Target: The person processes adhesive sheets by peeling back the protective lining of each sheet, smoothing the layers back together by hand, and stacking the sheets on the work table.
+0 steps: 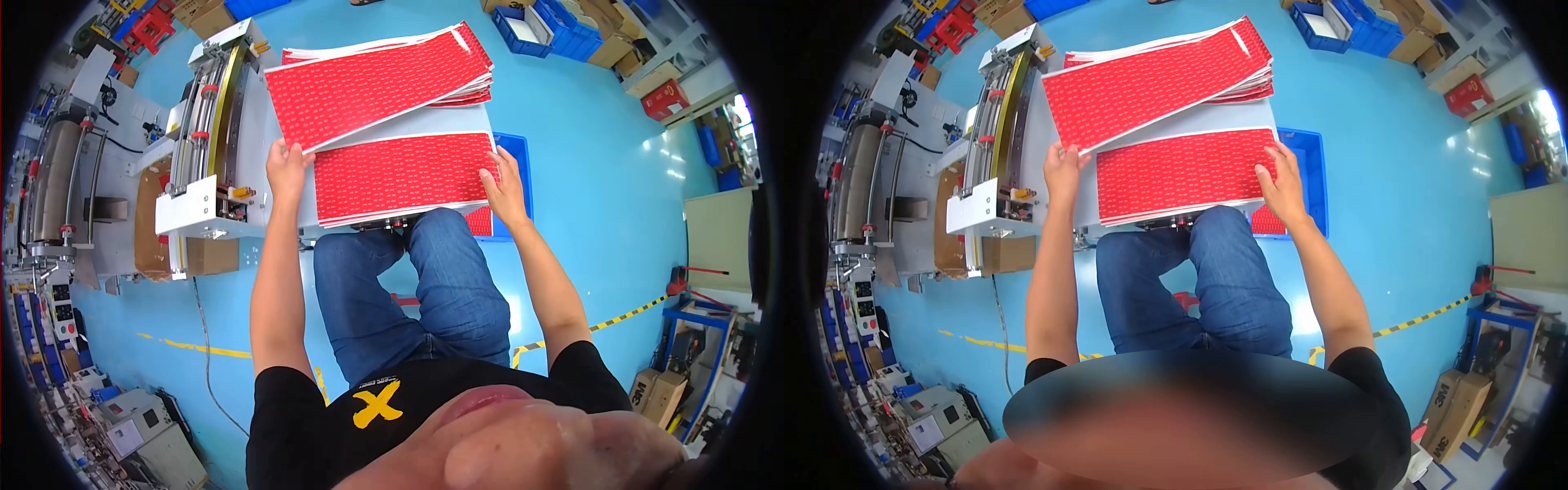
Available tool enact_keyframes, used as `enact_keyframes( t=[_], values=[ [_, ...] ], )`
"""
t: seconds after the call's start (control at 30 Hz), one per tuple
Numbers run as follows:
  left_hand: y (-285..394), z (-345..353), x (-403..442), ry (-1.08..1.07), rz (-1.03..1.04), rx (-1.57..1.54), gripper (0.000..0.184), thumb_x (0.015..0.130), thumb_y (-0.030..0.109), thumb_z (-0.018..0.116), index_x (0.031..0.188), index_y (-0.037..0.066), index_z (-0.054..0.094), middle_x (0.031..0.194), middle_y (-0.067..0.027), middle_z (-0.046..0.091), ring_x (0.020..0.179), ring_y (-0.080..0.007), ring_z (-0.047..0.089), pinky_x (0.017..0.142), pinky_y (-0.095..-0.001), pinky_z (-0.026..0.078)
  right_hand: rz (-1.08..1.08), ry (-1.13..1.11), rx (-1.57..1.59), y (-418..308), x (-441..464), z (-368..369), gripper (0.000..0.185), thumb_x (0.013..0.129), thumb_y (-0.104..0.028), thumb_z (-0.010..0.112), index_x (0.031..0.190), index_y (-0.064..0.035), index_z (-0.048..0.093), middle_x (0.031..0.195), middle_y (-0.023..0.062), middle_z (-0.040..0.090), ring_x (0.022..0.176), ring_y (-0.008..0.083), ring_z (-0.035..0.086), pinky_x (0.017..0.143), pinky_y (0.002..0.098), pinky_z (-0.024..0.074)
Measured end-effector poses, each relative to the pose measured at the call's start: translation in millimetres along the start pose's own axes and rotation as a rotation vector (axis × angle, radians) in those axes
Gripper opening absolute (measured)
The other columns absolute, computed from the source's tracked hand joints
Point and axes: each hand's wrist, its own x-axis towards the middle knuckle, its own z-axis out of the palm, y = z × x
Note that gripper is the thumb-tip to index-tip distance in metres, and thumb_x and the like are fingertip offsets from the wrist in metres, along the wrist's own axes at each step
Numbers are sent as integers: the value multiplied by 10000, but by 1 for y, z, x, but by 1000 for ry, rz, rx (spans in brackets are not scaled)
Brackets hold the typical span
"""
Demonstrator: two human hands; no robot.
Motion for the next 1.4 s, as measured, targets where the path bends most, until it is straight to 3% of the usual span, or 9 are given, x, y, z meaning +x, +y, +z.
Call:
enact_keyframes(
  t=[0.13,0.23,0.33,0.43,0.53,0.93,1.13,1.27,1.4],
  values=[
    [-40,-14,-64,-15,-163,-263,273,991,69,503,1222,-67,456,1013,-180,658,863,-242,700,734,-332,603,-105,1,32,-24,0,7,405,930,-183,626,1284,2,555,1386,205,482,1297,355,465,1094,412,370],
    [-71,-18,-100,3,-304,-258,304,994,93,524,1242,-68,452,997,-167,655,837,-219,701,707,-306,598,-182,-72,114,-62,-7,27,387,922,-172,638,1265,-3,575,1331,183,544,1271,333,496,1087,394,377],
    [-95,-16,-116,-56,-363,-179,265,992,122,558,1192,-34,483,1033,-146,650,853,-210,703,716,-304,594,-170,-294,166,-92,-15,67,365,907,-166,648,1237,-21,591,1208,183,613,1139,314,602,985,397,466],
    [-88,-11,-118,28,-413,-186,266,983,115,577,1174,-48,491,1015,-135,655,852,-206,703,717,-302,592,-190,-493,221,-111,-15,119,344,891,-174,656,1202,-34,610,1115,163,645,973,285,678,832,374,542],
    [-86,-14,-122,10,-400,-199,297,973,104,593,1178,-97,519,997,-155,670,815,-194,702,700,-279,589,-180,-575,224,-127,-16,161,298,878,-148,659,1138,-3,640,1039,156,641,906,268,678,790,365,540],
    [-100,-26,-131,-113,-297,-224,210,964,70,603,1141,-42,590,1041,-126,693,925,-168,689,798,-288,575,-18,-636,324,-147,-17,186,241,841,-160,679,1032,-12,668,968,159,627,847,275,668,782,380,532],
    [-101,-24,-137,-141,-89,85,171,961,88,596,1038,-42,677,901,-61,695,801,-111,647,727,-253,522,-66,-624,238,-141,-18,192,267,784,-286,701,914,-54,674,900,149,656,874,329,642,757,433,513],
    [-113,-25,-135,-156,20,128,159,950,94,609,1001,-27,700,825,-28,675,752,-85,605,702,-242,499,-121,-585,157,-143,-18,194,273,780,-328,723,880,-79,672,860,140,685,819,321,672,712,433,527],
    [-113,-21,-134,-151,-51,-66,150,966,89,612,1020,-32,682,857,-33,677,762,-79,602,698,-227,492,-25,-724,126,-163,-5,172,334,779,-351,725,901,-44,669,852,145,699,827,319,682,720,429,523]
  ],
)
